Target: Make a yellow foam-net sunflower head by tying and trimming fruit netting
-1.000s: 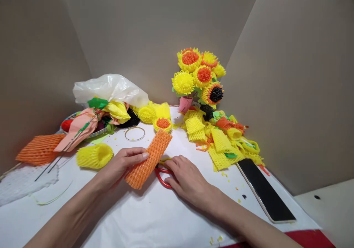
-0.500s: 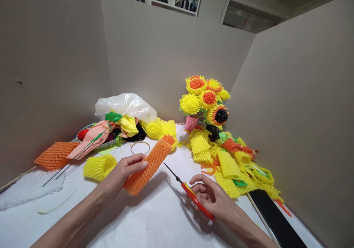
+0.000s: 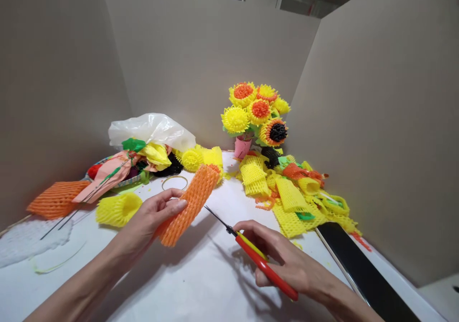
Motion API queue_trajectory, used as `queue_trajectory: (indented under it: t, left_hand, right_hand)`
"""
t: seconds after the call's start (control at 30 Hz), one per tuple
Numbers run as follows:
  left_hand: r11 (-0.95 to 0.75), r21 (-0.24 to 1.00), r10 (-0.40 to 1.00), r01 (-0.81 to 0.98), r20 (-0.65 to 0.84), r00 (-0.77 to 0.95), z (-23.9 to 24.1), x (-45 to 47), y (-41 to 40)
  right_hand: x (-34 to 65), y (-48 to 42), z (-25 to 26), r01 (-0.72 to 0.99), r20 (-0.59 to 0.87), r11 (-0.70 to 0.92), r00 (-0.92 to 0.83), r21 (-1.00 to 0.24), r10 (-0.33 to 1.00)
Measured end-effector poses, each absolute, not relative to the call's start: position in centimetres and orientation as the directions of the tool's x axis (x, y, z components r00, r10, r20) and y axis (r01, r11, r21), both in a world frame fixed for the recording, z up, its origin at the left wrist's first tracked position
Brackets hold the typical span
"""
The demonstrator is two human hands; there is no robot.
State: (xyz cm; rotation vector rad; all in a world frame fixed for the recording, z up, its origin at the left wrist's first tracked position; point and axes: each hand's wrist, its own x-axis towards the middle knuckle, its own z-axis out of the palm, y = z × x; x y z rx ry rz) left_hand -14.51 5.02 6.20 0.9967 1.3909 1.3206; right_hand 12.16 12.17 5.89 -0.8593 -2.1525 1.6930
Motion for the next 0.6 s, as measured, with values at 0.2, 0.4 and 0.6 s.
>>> queue_trajectory:
  t: [0.2,0.4,0.6]
  left_hand:
    - [0.132,0.991,0.976,-0.016,-0.133,-0.175,6.28,-13.48,4.80]
    - [0.168,0.983,0.976,0.070,-0.155,-0.155,5.97,-13.48,4.21]
    - [0.187,0.982,0.972,0.030,-0.181,-0.150,6.16,-13.35,4.47]
  right_hand:
    - [11.95,11.43,7.18,0.369,-0.240,0.107,-0.772,-0.923,0.589]
    - [12.30,11.53,6.52,0.403,-0.212,0.196,-0.765,-0.894,0.608]
    - [12.48,11.55,6.26,0.437,-0.217,0.256,-0.775,-0.862,0.593]
